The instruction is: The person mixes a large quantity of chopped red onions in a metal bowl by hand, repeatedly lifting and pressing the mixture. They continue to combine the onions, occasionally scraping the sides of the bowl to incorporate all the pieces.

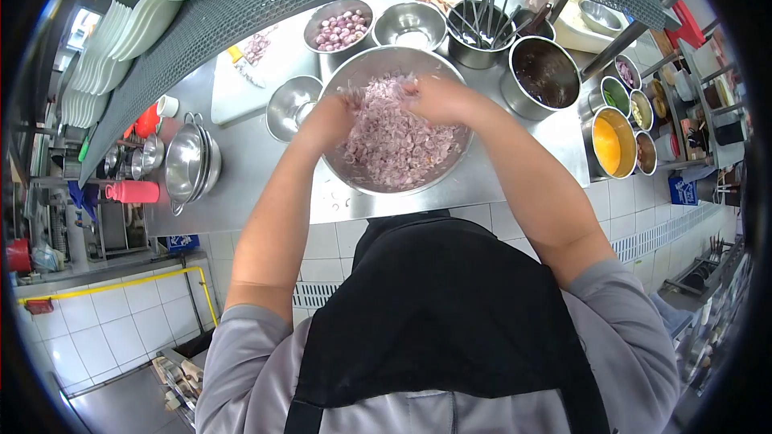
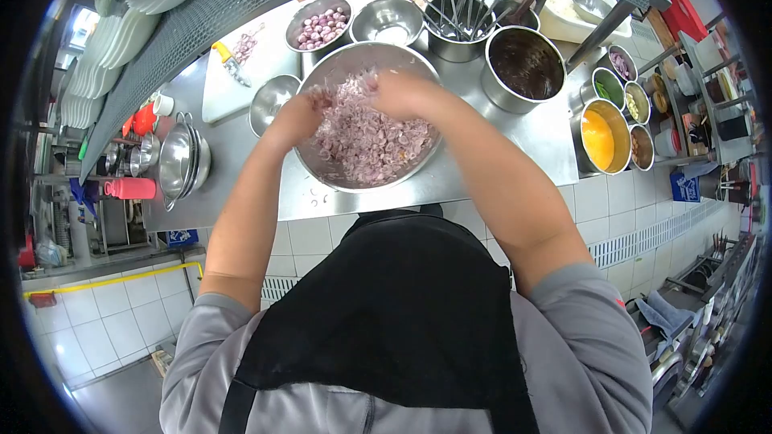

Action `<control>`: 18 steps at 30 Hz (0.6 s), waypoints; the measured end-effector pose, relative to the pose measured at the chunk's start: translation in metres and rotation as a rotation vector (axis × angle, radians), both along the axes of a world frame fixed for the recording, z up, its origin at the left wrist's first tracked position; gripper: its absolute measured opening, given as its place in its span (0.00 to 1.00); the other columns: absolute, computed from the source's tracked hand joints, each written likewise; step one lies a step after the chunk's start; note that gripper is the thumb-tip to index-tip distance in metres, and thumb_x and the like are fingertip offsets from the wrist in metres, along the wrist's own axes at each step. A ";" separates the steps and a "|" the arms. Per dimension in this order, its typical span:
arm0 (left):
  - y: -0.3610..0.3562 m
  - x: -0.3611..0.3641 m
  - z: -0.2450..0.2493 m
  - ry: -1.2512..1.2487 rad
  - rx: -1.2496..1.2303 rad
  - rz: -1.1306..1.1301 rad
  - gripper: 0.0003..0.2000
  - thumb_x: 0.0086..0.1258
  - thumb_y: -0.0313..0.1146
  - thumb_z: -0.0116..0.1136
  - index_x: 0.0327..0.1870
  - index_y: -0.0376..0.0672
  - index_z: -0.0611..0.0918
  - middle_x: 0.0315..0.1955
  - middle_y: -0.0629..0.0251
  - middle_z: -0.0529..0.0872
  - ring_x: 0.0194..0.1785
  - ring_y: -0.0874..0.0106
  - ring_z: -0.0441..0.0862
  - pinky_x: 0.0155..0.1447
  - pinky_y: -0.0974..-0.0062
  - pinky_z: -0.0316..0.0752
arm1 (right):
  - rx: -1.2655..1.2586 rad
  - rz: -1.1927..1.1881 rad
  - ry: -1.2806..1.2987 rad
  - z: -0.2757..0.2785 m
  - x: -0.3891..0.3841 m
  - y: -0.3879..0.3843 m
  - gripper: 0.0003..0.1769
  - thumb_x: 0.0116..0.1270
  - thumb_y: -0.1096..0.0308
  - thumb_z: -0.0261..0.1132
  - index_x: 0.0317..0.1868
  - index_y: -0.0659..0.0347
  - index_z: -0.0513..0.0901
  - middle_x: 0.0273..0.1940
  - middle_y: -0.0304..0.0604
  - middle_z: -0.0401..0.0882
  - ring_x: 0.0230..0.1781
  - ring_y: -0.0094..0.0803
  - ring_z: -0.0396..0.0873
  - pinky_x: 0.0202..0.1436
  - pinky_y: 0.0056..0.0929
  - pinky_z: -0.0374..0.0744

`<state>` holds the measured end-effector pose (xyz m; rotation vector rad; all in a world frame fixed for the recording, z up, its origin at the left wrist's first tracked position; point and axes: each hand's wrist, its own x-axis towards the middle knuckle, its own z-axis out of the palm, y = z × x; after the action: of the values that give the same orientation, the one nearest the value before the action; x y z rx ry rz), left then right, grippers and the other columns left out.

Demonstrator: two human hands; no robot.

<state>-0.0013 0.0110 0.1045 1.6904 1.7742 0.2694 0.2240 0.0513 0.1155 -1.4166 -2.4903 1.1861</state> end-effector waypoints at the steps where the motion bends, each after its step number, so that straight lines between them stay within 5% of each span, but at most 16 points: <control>1: 0.000 -0.004 -0.024 0.103 -0.020 -0.067 0.18 0.62 0.27 0.54 0.55 0.38 0.78 0.42 0.53 0.86 0.40 0.70 0.83 0.46 0.73 0.77 | -0.191 -0.001 -0.078 0.001 0.002 0.001 0.32 0.64 0.53 0.62 0.66 0.58 0.69 0.50 0.53 0.80 0.43 0.38 0.84 0.47 0.34 0.79; 6: -0.031 0.036 -0.057 0.076 -0.051 -0.014 0.20 0.62 0.30 0.59 0.56 0.36 0.75 0.38 0.50 0.85 0.45 0.59 0.83 0.52 0.71 0.75 | -0.406 -0.092 0.183 -0.070 -0.012 -0.042 0.36 0.61 0.63 0.64 0.69 0.61 0.63 0.49 0.52 0.81 0.40 0.29 0.83 0.40 0.29 0.79; 7: -0.029 0.046 -0.042 -0.274 -0.189 0.181 0.22 0.62 0.29 0.58 0.58 0.36 0.73 0.42 0.53 0.84 0.43 0.62 0.83 0.47 0.72 0.76 | -0.412 -0.187 0.274 -0.081 -0.020 -0.047 0.37 0.60 0.66 0.65 0.70 0.60 0.62 0.50 0.52 0.81 0.40 0.28 0.81 0.40 0.27 0.78; 8: -0.029 0.049 -0.033 -0.625 -0.327 0.378 0.24 0.63 0.28 0.58 0.61 0.36 0.70 0.45 0.55 0.83 0.42 0.66 0.83 0.41 0.74 0.77 | -0.322 -0.238 0.389 -0.091 -0.026 -0.051 0.37 0.56 0.67 0.65 0.69 0.57 0.65 0.49 0.58 0.80 0.46 0.39 0.80 0.49 0.31 0.77; 11: -0.013 0.027 -0.067 -0.718 -0.365 0.436 0.23 0.63 0.23 0.56 0.61 0.38 0.69 0.47 0.58 0.81 0.45 0.67 0.82 0.41 0.73 0.78 | -0.427 -0.381 0.440 -0.066 -0.033 -0.049 0.38 0.56 0.67 0.65 0.69 0.57 0.65 0.51 0.58 0.79 0.47 0.40 0.80 0.52 0.32 0.75; 12: -0.010 0.024 -0.066 -0.895 -0.312 0.435 0.25 0.63 0.20 0.54 0.63 0.39 0.67 0.49 0.58 0.80 0.47 0.70 0.81 0.42 0.73 0.78 | -0.151 -0.352 0.351 -0.060 -0.033 -0.046 0.38 0.56 0.66 0.65 0.69 0.57 0.65 0.48 0.58 0.80 0.48 0.41 0.80 0.53 0.32 0.75; 16: -0.006 0.022 -0.024 -0.826 -0.211 0.374 0.21 0.66 0.22 0.54 0.61 0.38 0.70 0.51 0.62 0.80 0.49 0.70 0.80 0.47 0.72 0.77 | -0.194 -0.387 0.519 -0.049 -0.025 -0.011 0.37 0.57 0.67 0.66 0.68 0.59 0.65 0.42 0.51 0.81 0.39 0.32 0.79 0.43 0.30 0.76; 18: -0.006 0.028 -0.010 -0.760 -0.093 0.242 0.20 0.66 0.24 0.54 0.60 0.37 0.71 0.51 0.62 0.81 0.49 0.71 0.80 0.48 0.73 0.76 | -0.259 -0.380 0.323 -0.022 -0.017 -0.001 0.32 0.59 0.62 0.63 0.65 0.59 0.70 0.48 0.60 0.79 0.51 0.48 0.78 0.56 0.35 0.75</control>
<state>0.0272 0.0051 0.0946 1.0834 1.3670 0.8028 0.2069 0.0502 0.0934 -1.5168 -1.8100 1.5396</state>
